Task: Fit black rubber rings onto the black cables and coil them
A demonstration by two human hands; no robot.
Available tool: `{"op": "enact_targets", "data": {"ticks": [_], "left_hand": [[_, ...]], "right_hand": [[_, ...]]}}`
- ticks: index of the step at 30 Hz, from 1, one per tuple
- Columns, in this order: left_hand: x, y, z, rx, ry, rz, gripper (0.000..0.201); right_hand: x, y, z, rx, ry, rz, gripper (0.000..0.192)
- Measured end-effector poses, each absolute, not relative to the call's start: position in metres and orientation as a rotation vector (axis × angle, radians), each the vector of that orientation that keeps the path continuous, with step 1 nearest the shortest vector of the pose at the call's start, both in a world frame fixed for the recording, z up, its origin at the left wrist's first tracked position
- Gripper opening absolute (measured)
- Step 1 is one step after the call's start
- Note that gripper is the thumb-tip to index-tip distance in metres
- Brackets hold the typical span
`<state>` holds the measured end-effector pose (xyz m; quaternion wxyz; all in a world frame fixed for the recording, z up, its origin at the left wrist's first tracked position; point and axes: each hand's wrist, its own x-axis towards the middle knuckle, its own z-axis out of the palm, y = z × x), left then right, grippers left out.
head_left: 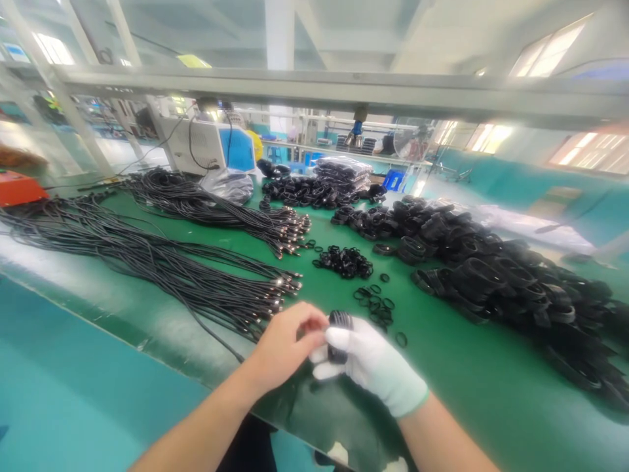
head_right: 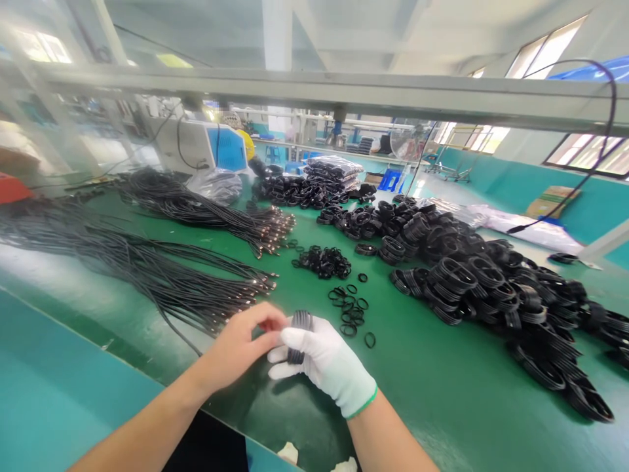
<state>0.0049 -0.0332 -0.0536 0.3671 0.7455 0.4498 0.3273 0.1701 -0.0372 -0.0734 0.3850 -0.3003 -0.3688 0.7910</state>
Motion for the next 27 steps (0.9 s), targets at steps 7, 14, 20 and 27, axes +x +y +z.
{"op": "enact_targets", "data": {"ticks": [7, 14, 20, 27], "left_hand": [[0.015, -0.016, -0.047, 2.032, 1.338, 0.758, 0.017], [0.021, -0.024, -0.054, 2.039, 1.486, 0.81, 0.015], [0.024, -0.022, -0.07, 1.848, 1.451, 0.92, 0.011], [0.021, -0.011, -0.061, 1.869, 1.327, 0.845, 0.005]], "right_hand": [[0.17, -0.038, -0.077, -0.774, -1.034, 2.119, 0.028], [0.169, -0.037, -0.075, -0.836, -1.101, 2.126, 0.029], [0.168, -0.039, -0.073, -0.913, -1.098, 2.08, 0.029], [0.168, -0.036, -0.072, -0.881, -1.039, 2.019, 0.024]]}}
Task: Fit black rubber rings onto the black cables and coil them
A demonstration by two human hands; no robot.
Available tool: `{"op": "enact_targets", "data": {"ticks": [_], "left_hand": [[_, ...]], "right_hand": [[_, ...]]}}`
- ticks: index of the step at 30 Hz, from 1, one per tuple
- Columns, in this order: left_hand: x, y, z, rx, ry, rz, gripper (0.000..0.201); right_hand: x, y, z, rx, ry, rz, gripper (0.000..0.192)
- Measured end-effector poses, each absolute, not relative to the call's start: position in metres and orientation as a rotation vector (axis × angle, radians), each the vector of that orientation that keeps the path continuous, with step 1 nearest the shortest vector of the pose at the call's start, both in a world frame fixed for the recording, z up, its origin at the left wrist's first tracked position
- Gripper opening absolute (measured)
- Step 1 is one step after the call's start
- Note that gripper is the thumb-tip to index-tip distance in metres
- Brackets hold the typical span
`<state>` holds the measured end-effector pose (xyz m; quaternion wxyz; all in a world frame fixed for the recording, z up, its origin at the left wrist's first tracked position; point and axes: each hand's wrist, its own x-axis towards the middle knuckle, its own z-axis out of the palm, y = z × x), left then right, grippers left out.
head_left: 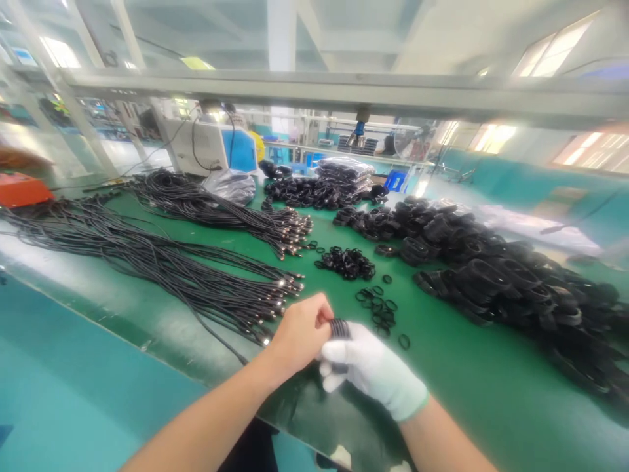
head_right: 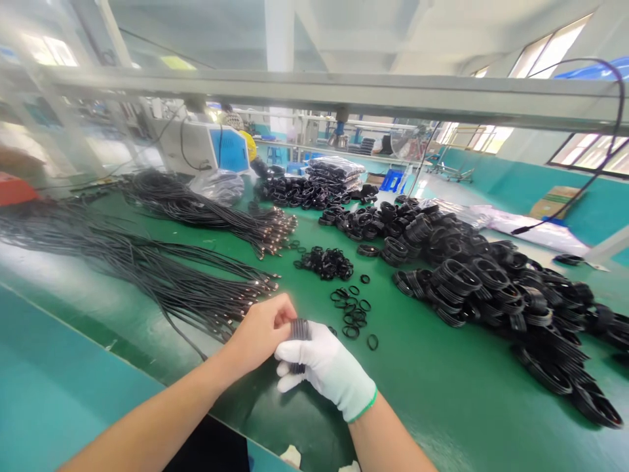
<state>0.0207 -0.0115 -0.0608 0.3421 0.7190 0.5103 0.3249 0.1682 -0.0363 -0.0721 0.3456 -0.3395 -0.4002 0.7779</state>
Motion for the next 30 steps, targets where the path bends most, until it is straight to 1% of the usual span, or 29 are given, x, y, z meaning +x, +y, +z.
{"op": "enact_targets", "data": {"ticks": [1, 5, 7, 9, 11, 14, 16, 19, 22, 25, 27, 30], "left_hand": [[0.017, -0.007, -0.055, 1.894, 1.277, 0.804, 0.005], [0.009, 0.027, -0.04, 2.027, 1.227, 0.702, 0.018], [0.016, 0.046, -0.041, 2.13, 1.248, 0.643, 0.017], [0.032, 0.063, -0.048, 2.212, 1.237, 0.578, 0.011], [0.053, 0.076, -0.058, 2.264, 1.212, 0.516, 0.006], [0.082, 0.086, -0.072, 2.314, 1.181, 0.421, 0.012], [0.092, 0.089, -0.077, 2.306, 1.17, 0.376, 0.011], [0.089, 0.088, -0.075, 2.222, 1.161, 0.371, 0.004], [0.071, 0.076, -0.06, 2.045, 1.118, 0.407, 0.007], [0.058, 0.049, -0.046, 1.836, 1.032, 0.461, 0.015], [0.056, 0.029, -0.043, 1.726, 0.997, 0.52, 0.02], [0.059, 0.009, -0.051, 1.526, 1.008, 0.662, 0.02]], "right_hand": [[0.174, -0.034, -0.069, -0.872, -1.019, 1.994, 0.024], [0.218, -0.021, -0.052, -0.778, -0.818, 1.792, 0.034], [0.242, -0.017, -0.046, -0.742, -0.727, 1.684, 0.035], [0.258, -0.016, -0.044, -0.743, -0.684, 1.618, 0.035], [0.265, -0.015, -0.046, -0.762, -0.669, 1.601, 0.034], [0.261, -0.015, -0.051, -0.784, -0.678, 1.628, 0.033], [0.256, -0.015, -0.052, -0.803, -0.687, 1.657, 0.034], [0.25, -0.015, -0.051, -0.84, -0.689, 1.68, 0.037], [0.243, -0.015, -0.049, -0.907, -0.692, 1.601, 0.04], [0.228, -0.013, -0.051, -0.984, -0.724, 1.498, 0.045], [0.214, -0.01, -0.055, -1.007, -0.755, 1.465, 0.051], [0.196, -0.01, -0.062, -1.005, -0.77, 1.452, 0.056]]}}
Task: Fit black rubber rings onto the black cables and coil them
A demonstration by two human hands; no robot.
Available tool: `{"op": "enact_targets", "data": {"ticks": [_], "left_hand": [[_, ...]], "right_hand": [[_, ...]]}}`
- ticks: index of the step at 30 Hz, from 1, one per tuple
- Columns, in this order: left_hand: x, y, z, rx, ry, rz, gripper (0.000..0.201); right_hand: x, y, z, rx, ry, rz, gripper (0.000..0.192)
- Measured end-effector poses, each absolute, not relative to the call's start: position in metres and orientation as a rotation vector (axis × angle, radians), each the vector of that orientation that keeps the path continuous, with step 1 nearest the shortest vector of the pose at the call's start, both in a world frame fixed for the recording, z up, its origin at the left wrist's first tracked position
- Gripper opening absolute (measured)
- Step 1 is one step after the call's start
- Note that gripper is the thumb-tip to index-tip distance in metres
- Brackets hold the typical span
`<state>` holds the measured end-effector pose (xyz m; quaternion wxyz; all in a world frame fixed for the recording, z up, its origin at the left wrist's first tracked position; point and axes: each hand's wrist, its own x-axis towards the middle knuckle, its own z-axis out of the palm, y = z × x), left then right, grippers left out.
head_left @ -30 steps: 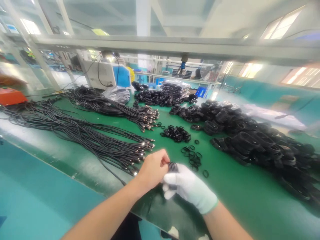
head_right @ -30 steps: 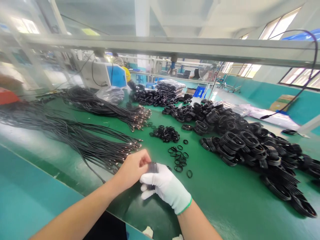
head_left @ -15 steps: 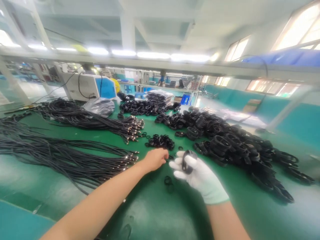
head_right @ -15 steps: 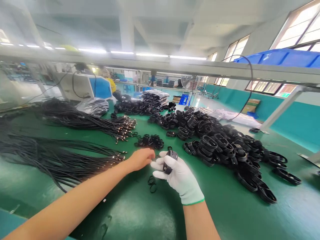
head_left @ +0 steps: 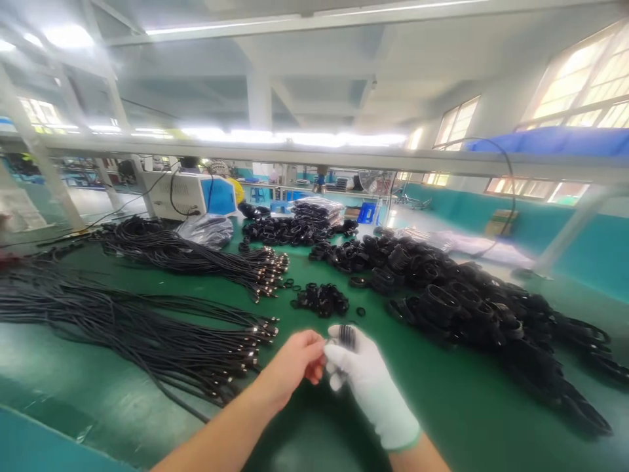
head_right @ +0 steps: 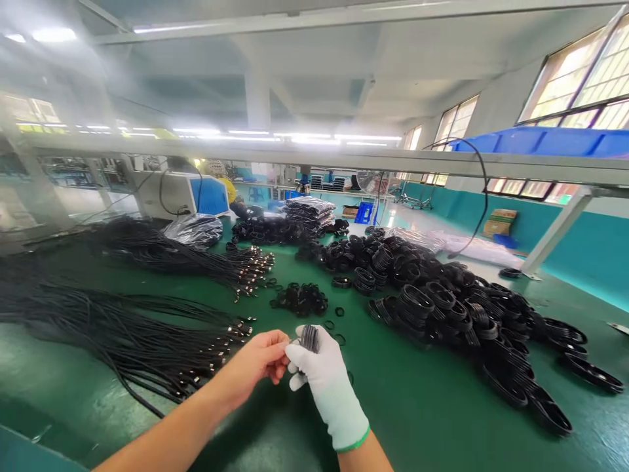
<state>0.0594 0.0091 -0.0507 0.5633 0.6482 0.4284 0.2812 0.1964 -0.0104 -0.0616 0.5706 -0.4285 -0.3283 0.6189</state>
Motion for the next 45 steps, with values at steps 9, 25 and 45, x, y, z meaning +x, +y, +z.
{"op": "enact_targets", "data": {"ticks": [9, 25, 45], "left_hand": [[0.038, -0.01, -0.058, 1.365, 0.895, 0.922, 0.022], [-0.008, 0.003, 0.003, 2.253, 0.886, 0.224, 0.014], [0.021, 0.005, -0.02, 2.297, 1.116, 0.144, 0.05]], "right_hand": [[0.198, -0.027, -0.074, -0.449, -0.744, 1.935, 0.046], [0.206, -0.026, -0.061, -0.762, -0.829, 1.897, 0.039], [0.179, -0.027, -0.086, -1.197, -1.332, 1.503, 0.093]]}}
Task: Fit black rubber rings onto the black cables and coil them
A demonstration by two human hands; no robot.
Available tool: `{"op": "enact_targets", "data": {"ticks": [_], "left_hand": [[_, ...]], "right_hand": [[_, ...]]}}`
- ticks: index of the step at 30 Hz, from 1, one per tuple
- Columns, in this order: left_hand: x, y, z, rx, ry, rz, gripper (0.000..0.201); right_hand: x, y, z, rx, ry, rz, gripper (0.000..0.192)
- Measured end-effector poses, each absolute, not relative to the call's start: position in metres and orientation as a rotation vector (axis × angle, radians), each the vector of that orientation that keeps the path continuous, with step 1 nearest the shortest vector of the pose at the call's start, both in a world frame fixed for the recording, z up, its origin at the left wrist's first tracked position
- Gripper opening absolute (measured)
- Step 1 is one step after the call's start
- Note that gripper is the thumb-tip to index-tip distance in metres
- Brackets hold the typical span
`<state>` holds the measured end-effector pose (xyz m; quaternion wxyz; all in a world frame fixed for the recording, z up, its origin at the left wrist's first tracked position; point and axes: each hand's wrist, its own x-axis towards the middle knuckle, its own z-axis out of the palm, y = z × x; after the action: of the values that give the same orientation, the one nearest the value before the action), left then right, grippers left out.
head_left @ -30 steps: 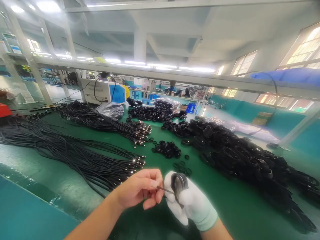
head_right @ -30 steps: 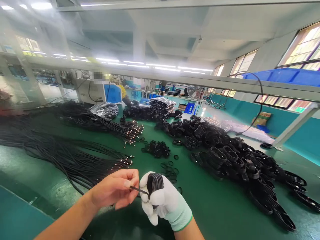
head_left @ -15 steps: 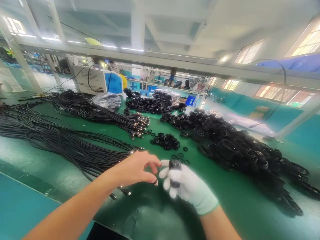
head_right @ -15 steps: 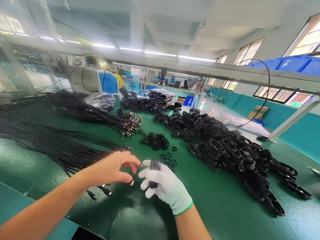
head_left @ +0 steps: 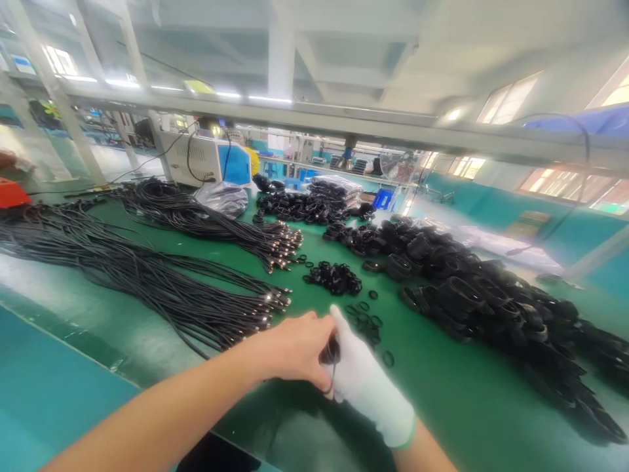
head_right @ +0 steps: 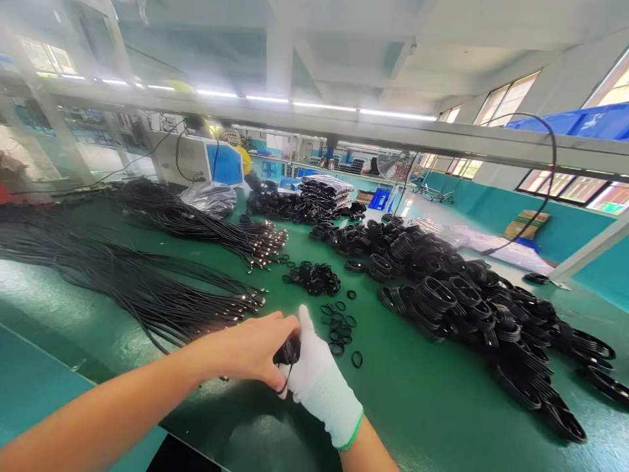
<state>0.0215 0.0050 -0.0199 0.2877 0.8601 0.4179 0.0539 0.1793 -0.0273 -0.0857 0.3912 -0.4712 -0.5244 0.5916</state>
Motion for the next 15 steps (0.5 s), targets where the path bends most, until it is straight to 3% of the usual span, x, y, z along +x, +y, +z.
{"op": "enact_targets", "data": {"ticks": [2, 5, 7, 12, 15], "left_hand": [[0.019, 0.015, -0.015, 2.276, 1.071, 0.073, 0.039], [0.016, 0.027, -0.013, 2.146, 0.987, 0.087, 0.012], [0.017, 0.028, -0.018, 2.021, 0.972, 0.115, 0.015], [0.021, 0.015, -0.038, 1.851, 0.943, 0.032, 0.014], [0.016, 0.008, -0.033, 1.628, 0.909, 0.178, 0.013]], "right_hand": [[0.179, -0.029, -0.078, -1.296, -1.391, 1.373, 0.087], [0.182, -0.029, -0.063, -1.384, -1.508, 1.046, 0.052], [0.186, -0.031, -0.055, -1.306, -1.523, 1.026, 0.032], [0.195, -0.039, -0.048, -0.705, -1.306, 1.849, 0.053], [0.195, -0.042, -0.049, -0.467, -1.206, 1.907, 0.054]]}}
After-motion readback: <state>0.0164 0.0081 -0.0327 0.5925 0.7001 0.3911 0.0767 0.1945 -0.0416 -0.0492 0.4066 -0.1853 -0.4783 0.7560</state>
